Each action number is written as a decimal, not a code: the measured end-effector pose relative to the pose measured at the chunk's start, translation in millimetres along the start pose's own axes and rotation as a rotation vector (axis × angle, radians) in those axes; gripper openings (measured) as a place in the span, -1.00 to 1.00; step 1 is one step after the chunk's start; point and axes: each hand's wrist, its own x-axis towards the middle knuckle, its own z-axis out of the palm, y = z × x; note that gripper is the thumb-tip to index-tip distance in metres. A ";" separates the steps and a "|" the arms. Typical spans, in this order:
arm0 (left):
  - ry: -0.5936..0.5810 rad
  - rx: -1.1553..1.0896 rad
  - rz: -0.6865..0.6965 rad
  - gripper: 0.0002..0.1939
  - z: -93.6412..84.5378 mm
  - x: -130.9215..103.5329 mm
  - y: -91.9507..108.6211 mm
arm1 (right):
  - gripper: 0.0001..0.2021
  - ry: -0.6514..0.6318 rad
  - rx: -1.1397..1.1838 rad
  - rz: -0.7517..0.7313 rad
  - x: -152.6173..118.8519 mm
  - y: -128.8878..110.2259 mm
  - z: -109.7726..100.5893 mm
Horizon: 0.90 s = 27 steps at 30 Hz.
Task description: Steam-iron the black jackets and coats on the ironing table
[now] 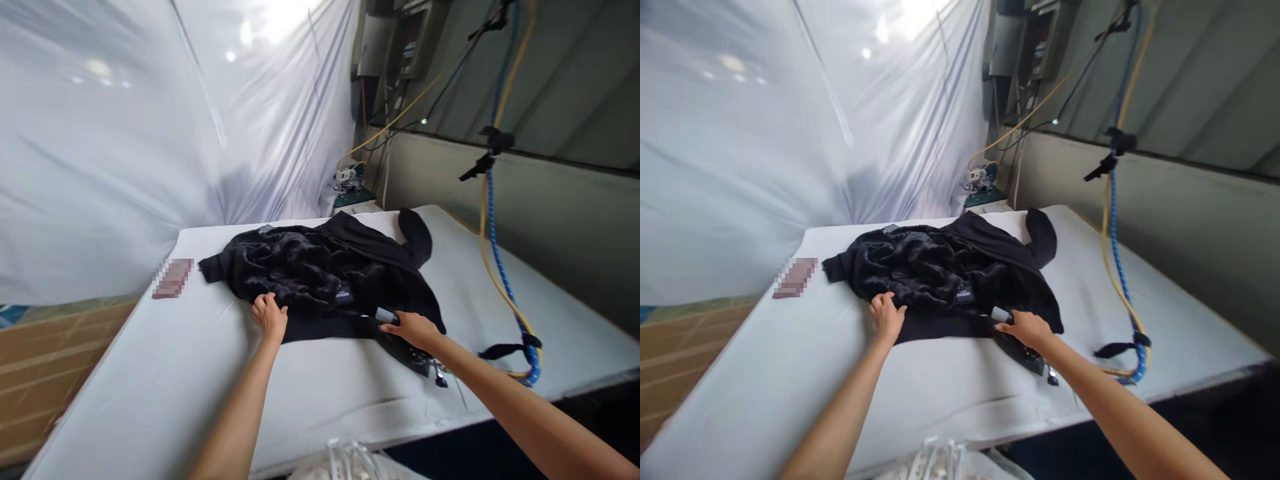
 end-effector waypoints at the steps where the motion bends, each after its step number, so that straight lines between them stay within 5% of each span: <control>1: -0.008 -0.001 -0.102 -0.51 -1.3 1.5 -8.6 | -0.42 -0.012 -0.014 -0.035 0.7 -0.8 -1.9; 4: -0.145 -0.052 -0.292 -0.50 -4.0 8.2 -28.8 | -0.44 -0.029 -0.069 -0.154 6.5 -16.5 -7.3; 7: -0.273 -0.161 -0.276 -0.72 -3.9 16.5 -40.5 | -0.43 -0.037 -0.095 -0.245 12.6 -47.4 -10.3; 10: -0.256 -0.225 -0.178 -0.90 -1.7 21.4 -49.4 | -0.44 -0.044 -0.107 -0.281 15.5 -80.0 -10.5; 17: -0.189 -0.338 -0.167 -0.86 2.2 16.5 -64.2 | -0.43 -0.025 -0.153 -0.383 17.4 -121.7 -4.1; 23: -0.350 -0.288 -0.073 -0.08 2.6 3.2 -58.7 | -0.41 -0.051 -0.123 -0.406 24.7 -156.0 -6.1; 27: -0.387 -0.302 -0.076 -0.01 -3.3 7.5 -61.1 | -0.37 -0.068 -0.166 -0.427 30.3 -184.7 -12.0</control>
